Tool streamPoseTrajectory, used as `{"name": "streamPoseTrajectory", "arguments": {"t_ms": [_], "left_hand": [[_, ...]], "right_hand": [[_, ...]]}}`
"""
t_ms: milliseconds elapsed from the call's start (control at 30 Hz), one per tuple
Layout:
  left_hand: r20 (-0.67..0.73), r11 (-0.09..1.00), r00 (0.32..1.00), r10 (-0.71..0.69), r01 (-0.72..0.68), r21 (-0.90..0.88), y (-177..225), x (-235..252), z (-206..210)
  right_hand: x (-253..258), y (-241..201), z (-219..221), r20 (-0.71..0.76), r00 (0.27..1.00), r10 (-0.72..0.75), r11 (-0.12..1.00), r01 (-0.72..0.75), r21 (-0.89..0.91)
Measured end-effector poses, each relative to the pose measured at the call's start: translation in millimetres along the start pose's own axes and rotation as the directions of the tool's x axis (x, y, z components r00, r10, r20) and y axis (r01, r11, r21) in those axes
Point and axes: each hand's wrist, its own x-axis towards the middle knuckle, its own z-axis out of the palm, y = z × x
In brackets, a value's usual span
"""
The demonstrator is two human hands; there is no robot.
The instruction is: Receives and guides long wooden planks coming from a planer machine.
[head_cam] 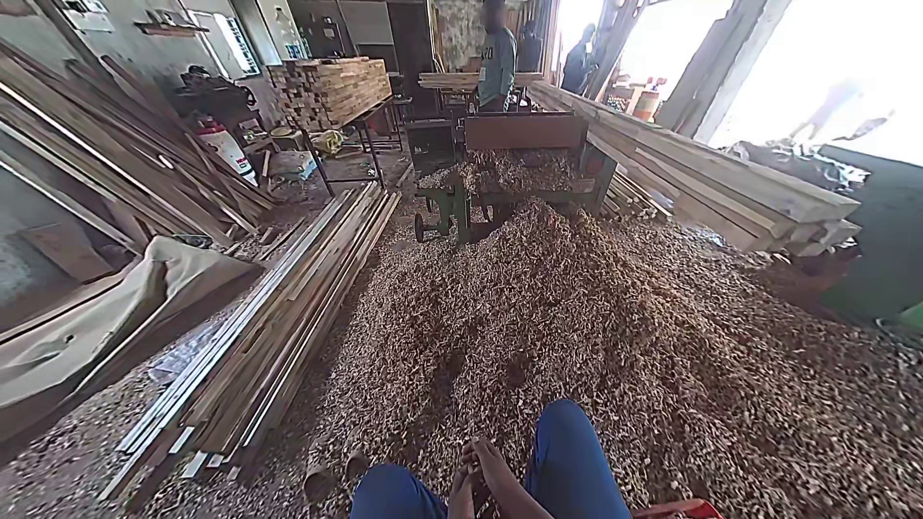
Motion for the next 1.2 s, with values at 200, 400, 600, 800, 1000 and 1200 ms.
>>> {"name": "streamPoseTrajectory", "arguments": {"t_ms": [200, 400, 600, 800, 1000, 1200], "left_hand": [[0.007, 1.0, 1.0, -0.002, 0.002, -0.008, 4, -4, 3], [0.012, 1.0, 1.0, 0.003, -0.003, -0.007, 6, -7, 4], [0.009, 1.0, 1.0, 0.002, -0.002, 0.002, 7, -8, 4], [0.008, 1.0, 1.0, -0.018, 0.018, 0.021, 2, 0, 1], [0.007, 1.0, 1.0, -0.031, 0.031, 0.007, 3, 0, 0], [0.031, 1.0, 0.999, -0.015, 0.015, -0.01, -2, 5, -2]], "right_hand": [[0, 0, 0, -0.001, 1.0, -0.018, 1.0, 0.018, -0.015], [3, 3, -1, 0.01, 1.0, -0.024, 0.999, 0.024, -0.021], [-1, -1, 0, 0.013, 1.0, 0.0, 1.0, 0.001, -0.02], [-4, -4, 0, 0.008, 1.0, -0.009, 0.999, 0.009, -0.043], [-7, -8, 1, -0.004, 1.0, 0.01, 0.999, -0.011, -0.046], [-3, -3, 0, -0.007, 1.0, -0.008, 0.998, 0.008, -0.055]]}}
